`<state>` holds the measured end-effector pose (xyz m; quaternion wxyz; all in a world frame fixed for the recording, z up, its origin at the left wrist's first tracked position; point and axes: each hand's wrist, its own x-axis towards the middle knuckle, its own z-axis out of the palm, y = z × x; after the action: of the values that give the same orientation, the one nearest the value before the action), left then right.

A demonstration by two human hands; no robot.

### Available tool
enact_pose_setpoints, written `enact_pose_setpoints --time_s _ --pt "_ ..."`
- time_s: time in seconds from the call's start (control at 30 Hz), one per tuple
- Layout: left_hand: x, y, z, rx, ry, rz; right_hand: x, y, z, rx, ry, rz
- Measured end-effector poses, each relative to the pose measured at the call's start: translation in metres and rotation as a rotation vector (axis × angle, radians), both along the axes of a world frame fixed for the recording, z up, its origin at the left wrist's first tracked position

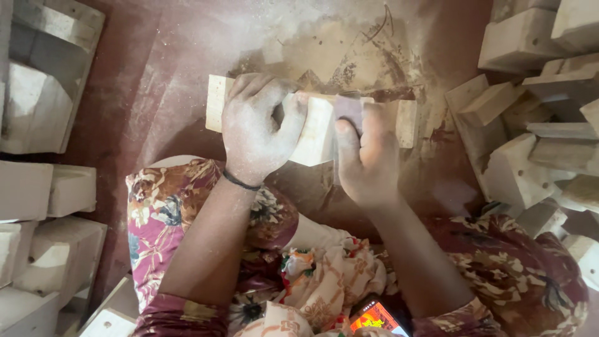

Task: The person sits on the floor holding a white rectangular block on their lap and rubs its edges and faces with a small sanding block, smoothing the surface. They then set the block down and pick up another block to continue sanding.

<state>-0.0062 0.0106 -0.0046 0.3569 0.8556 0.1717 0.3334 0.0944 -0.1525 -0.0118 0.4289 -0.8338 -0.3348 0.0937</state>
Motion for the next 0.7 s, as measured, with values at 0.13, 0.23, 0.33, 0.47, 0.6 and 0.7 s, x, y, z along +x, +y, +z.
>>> enact_pose_setpoints --time_s 0.13,0.23,0.33,0.47,0.6,0.7 --pt "0.001 -0.001 0.000 0.013 0.011 0.014 0.004 0.001 -0.002 -0.157 0.146 -0.207" --pt "0.000 0.000 0.000 0.015 0.015 0.007 0.003 -0.001 -0.005 -0.038 0.068 -0.101" --pt "0.000 0.000 -0.001 0.005 0.021 0.007 0.001 -0.002 -0.008 0.151 -0.022 0.052" --pt "0.001 0.000 -0.002 0.017 0.019 0.014 0.002 0.000 -0.011 -0.067 0.149 -0.176" --pt "-0.001 0.001 -0.002 0.024 0.009 0.013 -0.002 -0.002 -0.011 0.063 -0.067 -0.044" --pt "-0.001 0.001 -0.002 0.030 0.048 0.015 -0.002 -0.001 -0.011 0.171 -0.042 0.072"
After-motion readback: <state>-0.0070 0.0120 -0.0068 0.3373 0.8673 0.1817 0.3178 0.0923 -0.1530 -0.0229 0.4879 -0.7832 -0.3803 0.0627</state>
